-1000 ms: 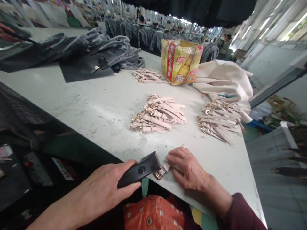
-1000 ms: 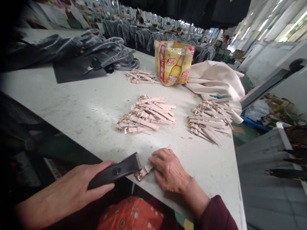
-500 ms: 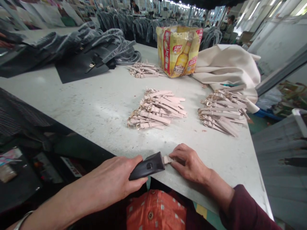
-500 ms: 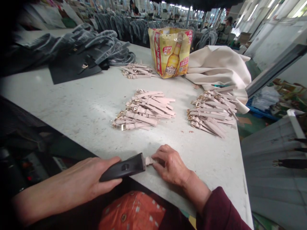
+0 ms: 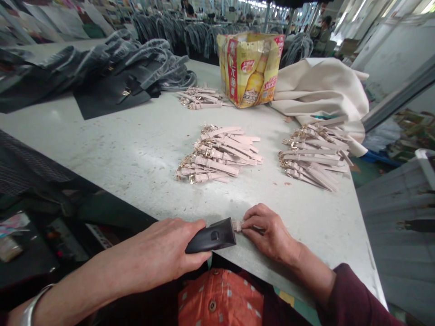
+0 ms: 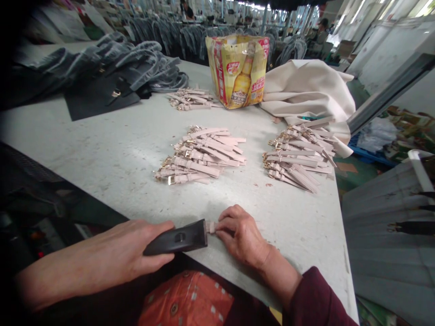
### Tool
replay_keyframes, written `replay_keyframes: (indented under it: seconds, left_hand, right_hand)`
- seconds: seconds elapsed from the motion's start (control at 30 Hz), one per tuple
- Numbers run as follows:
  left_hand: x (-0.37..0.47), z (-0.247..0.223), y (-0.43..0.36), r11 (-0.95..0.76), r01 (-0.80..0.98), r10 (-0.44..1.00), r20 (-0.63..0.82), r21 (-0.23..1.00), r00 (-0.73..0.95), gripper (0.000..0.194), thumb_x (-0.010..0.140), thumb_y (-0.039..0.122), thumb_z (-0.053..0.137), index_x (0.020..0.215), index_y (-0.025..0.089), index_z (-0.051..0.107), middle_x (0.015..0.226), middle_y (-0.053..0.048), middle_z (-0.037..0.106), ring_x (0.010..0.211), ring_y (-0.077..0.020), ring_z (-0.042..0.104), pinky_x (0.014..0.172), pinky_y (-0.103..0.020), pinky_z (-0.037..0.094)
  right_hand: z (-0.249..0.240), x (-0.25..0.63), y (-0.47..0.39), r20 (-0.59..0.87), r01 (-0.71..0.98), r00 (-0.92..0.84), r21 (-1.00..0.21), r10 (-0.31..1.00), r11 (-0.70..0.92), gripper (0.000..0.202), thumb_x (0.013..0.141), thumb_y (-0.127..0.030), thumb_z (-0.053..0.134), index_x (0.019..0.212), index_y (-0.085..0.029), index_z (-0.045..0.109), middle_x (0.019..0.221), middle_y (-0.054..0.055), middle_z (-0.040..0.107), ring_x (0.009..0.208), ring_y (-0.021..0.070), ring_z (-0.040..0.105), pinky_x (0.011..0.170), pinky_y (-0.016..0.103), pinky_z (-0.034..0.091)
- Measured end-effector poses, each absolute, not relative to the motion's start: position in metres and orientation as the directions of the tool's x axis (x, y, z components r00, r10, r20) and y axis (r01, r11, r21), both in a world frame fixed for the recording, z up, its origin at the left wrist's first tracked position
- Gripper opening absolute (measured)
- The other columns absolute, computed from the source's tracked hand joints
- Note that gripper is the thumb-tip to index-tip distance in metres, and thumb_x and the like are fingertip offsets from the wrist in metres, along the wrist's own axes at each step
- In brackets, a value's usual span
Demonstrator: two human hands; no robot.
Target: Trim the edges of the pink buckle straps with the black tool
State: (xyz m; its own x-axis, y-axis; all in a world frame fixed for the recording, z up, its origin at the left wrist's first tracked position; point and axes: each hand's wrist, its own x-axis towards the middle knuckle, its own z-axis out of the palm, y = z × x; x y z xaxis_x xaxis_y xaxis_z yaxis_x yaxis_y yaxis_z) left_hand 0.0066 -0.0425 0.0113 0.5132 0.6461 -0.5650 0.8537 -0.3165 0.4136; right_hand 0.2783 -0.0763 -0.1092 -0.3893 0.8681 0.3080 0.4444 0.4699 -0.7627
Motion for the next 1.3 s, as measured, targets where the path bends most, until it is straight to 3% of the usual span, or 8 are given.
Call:
replay_keyframes:
  seconds: [0.17,0.47,0.67,0.87,1.03,1.13,1.23,1.3]
  left_hand:
    - [0.008,0.012,-0.041,-0.32,0.833,0.633,-0.553,0.451,0.542,0.019,0.092,0.045,0.06,0.09,0.028,0.069,0.085,0.0,0.08,0.079,-0.0244,0.076,0.07,-0.031,0.046]
    - [0.014,0.019,-0.028,-0.354,0.84,0.609,-0.581,0.411,0.541,0.02,0.091,0.045,0.058,0.093,0.029,0.07,0.087,0.0,0.08,0.08,-0.024,0.075,0.07,-0.032,0.045]
    - [0.024,0.028,-0.015,-0.43,0.833,0.602,-0.578,0.348,0.551,0.02,0.089,0.041,0.057,0.091,0.028,0.072,0.081,-0.002,0.078,0.074,-0.0235,0.073,0.066,-0.032,0.044]
    - [0.034,0.031,-0.008,-0.449,0.831,0.586,-0.594,0.327,0.551,0.022,0.087,0.044,0.06,0.087,0.027,0.073,0.078,-0.003,0.077,0.071,-0.0234,0.071,0.062,-0.031,0.042]
    - [0.029,0.027,-0.008,-0.421,0.82,0.589,-0.571,0.387,0.572,0.018,0.088,0.04,0.059,0.085,0.027,0.071,0.078,-0.001,0.077,0.069,-0.0205,0.07,0.062,-0.029,0.042]
    - [0.023,0.025,-0.006,-0.424,0.823,0.591,-0.573,0.378,0.567,0.02,0.088,0.042,0.06,0.088,0.026,0.071,0.082,-0.002,0.079,0.074,-0.0224,0.072,0.065,-0.03,0.045]
    - [0.017,0.023,-0.001,-0.435,0.835,0.615,-0.567,0.336,0.548,0.025,0.089,0.047,0.06,0.092,0.026,0.073,0.089,-0.004,0.08,0.083,-0.0257,0.074,0.07,-0.032,0.048]
    - [0.014,0.023,0.003,-0.444,0.842,0.627,-0.565,0.307,0.537,0.027,0.09,0.05,0.059,0.094,0.027,0.073,0.091,-0.005,0.08,0.087,-0.0269,0.074,0.072,-0.032,0.049]
  right_hand:
    - [-0.1,0.274,-0.069,0.196,0.422,-0.504,-0.794,0.841,0.438,0.018,0.087,-0.005,0.069,0.084,-0.021,0.062,0.103,0.007,0.068,0.096,0.0233,0.063,0.088,0.037,0.051]
    - [-0.105,0.264,-0.063,0.074,0.27,-0.389,-0.944,0.918,0.19,0.017,0.105,-0.031,0.057,0.091,-0.023,0.055,0.087,0.0,0.059,0.081,0.0173,0.055,0.079,0.031,0.045]
    - [-0.105,0.264,-0.065,0.047,0.261,-0.341,-0.955,0.939,0.143,0.003,0.097,-0.02,0.056,0.097,-0.023,0.055,0.083,-0.002,0.06,0.075,0.0153,0.055,0.075,0.029,0.046]
    - [-0.105,0.268,-0.065,0.123,0.32,-0.352,-0.916,0.928,0.243,0.047,0.062,-0.007,0.056,0.105,-0.024,0.053,0.09,-0.002,0.06,0.079,0.0167,0.055,0.075,0.03,0.049]
    - [-0.101,0.276,-0.07,0.157,0.37,-0.385,-0.876,0.909,0.308,0.07,0.063,-0.005,0.058,0.131,-0.022,0.053,0.114,0.007,0.067,0.102,0.0236,0.064,0.093,0.039,0.055]
    - [-0.102,0.283,-0.078,0.184,0.526,-0.352,-0.772,0.918,0.356,0.053,0.074,-0.007,0.065,0.125,-0.02,0.063,0.119,0.012,0.067,0.109,0.0291,0.062,0.097,0.048,0.054]
    - [-0.106,0.288,-0.083,0.207,0.594,-0.314,-0.719,0.927,0.361,0.025,0.086,-0.01,0.067,0.109,-0.019,0.071,0.104,0.011,0.069,0.097,0.0278,0.062,0.088,0.045,0.054]
    - [-0.11,0.289,-0.084,0.227,0.586,-0.3,-0.722,0.927,0.367,0.019,0.089,-0.011,0.068,0.106,-0.019,0.073,0.099,0.01,0.069,0.093,0.0266,0.062,0.084,0.044,0.053]
